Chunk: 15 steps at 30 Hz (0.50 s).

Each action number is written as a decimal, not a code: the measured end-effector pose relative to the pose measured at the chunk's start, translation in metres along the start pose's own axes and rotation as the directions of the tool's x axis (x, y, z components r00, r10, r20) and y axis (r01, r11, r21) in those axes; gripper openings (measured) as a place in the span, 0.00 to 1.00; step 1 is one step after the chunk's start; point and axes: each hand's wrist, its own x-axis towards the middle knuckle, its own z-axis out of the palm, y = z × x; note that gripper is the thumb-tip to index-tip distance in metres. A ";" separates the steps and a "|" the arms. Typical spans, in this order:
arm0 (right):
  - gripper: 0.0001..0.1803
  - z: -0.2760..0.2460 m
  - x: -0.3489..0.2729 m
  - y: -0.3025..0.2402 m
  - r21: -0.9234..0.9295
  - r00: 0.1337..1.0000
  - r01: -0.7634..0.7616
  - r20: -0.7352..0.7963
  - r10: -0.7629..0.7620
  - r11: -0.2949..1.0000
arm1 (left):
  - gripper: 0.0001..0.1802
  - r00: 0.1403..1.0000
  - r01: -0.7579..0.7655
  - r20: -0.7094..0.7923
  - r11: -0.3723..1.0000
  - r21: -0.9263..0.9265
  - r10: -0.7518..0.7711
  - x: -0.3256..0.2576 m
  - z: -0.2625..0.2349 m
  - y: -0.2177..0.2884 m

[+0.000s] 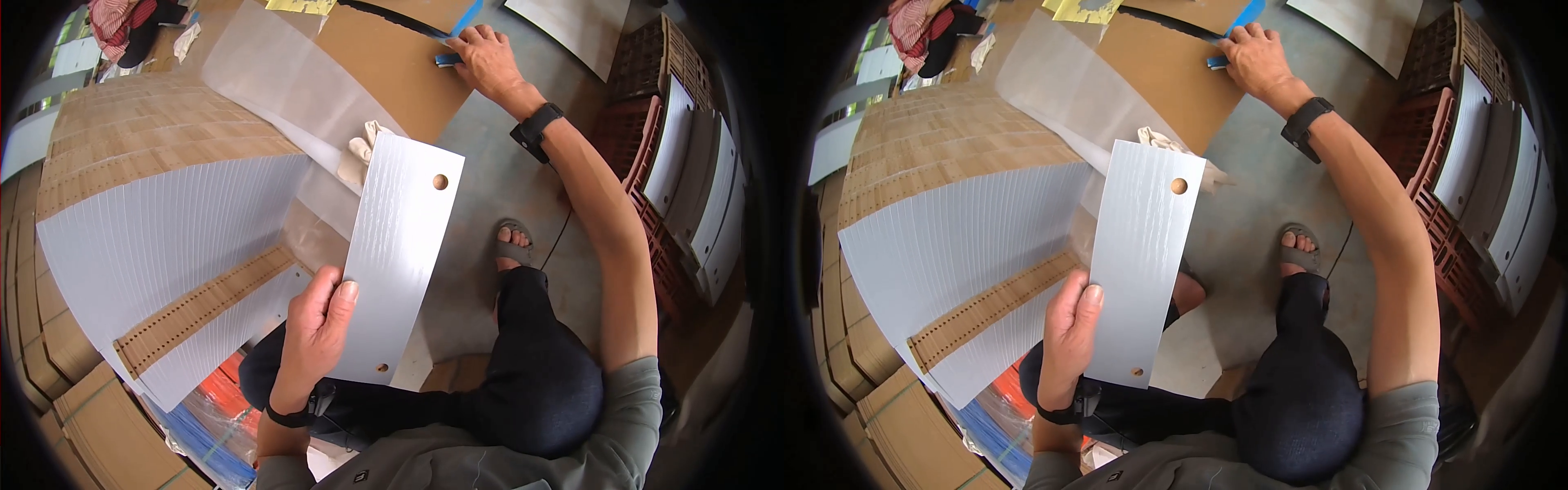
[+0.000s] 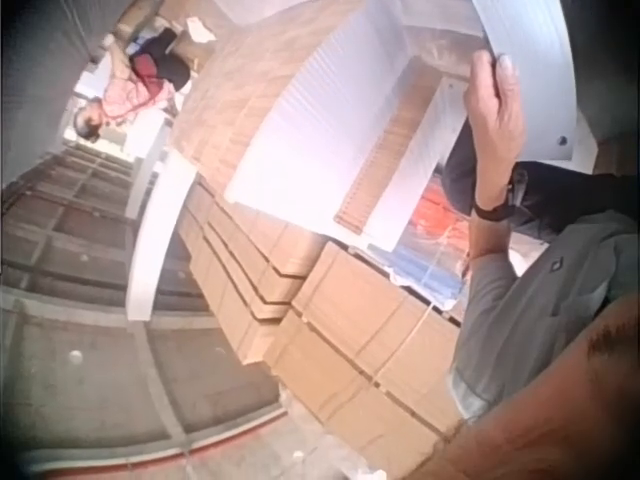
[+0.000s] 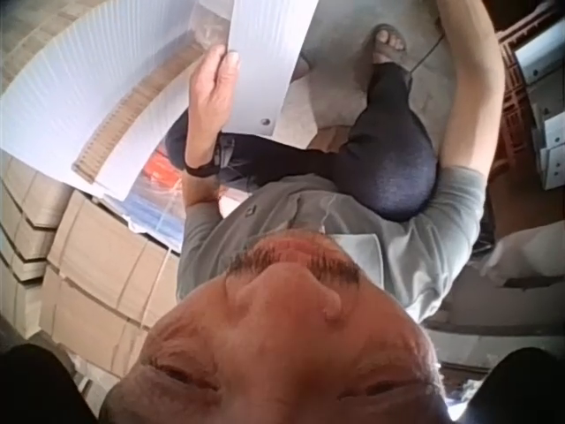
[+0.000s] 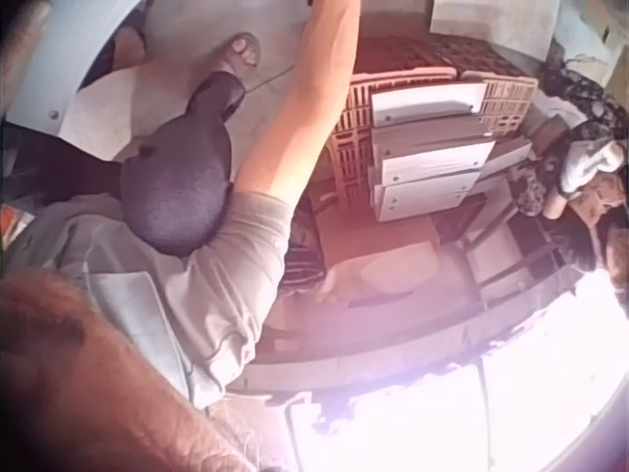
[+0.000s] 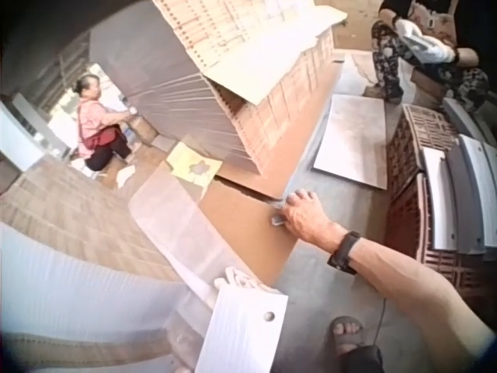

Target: The person picks up a wooden board from a stack, wipes its surfaces and edges with a cloth, and rubs a blue sponge along the edges before placing it onto a separate stack.

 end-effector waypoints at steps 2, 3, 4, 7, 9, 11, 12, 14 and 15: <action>0.22 -0.002 -0.007 -0.013 0.001 0.986 0.011 -0.166 -0.010 1.000 | 0.14 1.000 0.009 -0.016 1.000 0.009 -0.009 -0.003 0.000 0.000; 0.24 -0.008 -0.013 -0.031 0.194 0.995 0.055 -0.086 -0.039 0.979 | 0.14 1.000 0.004 -0.030 1.000 0.030 -0.003 -0.003 0.002 0.001; 0.27 -0.018 -0.021 -0.050 0.378 0.997 0.079 -0.011 -0.080 0.922 | 0.14 0.999 -0.002 -0.040 0.999 0.049 0.004 -0.003 0.002 0.002; 0.31 -0.013 -0.054 -0.115 0.285 0.974 0.149 0.125 -0.191 0.947 | 0.13 0.998 -0.002 -0.059 0.998 0.069 0.006 -0.005 0.003 -0.002; 0.31 -0.004 -0.060 -0.135 0.294 0.944 0.173 0.224 -0.244 0.940 | 0.13 0.997 0.009 -0.074 0.999 0.045 -0.006 -0.009 0.003 -0.002; 0.29 0.012 -0.068 -0.139 0.335 0.913 0.130 0.326 -0.244 0.933 | 0.13 0.997 0.011 -0.081 1.000 0.013 -0.010 -0.010 0.007 -0.003; 0.24 0.008 -0.067 -0.145 0.429 0.933 0.086 0.281 -0.223 0.899 | 0.13 0.995 0.007 -0.098 1.000 0.024 -0.005 -0.012 0.005 -0.005; 0.22 -0.008 -0.075 -0.144 0.585 0.945 -0.098 0.309 -0.110 0.805 | 0.14 0.992 0.001 -0.127 0.999 0.035 0.003 -0.016 0.003 -0.009; 0.20 -0.023 -0.075 -0.145 0.705 0.931 -0.277 0.366 -0.001 0.653 | 0.14 0.990 -0.019 -0.136 0.998 0.053 0.026 -0.017 0.003 -0.010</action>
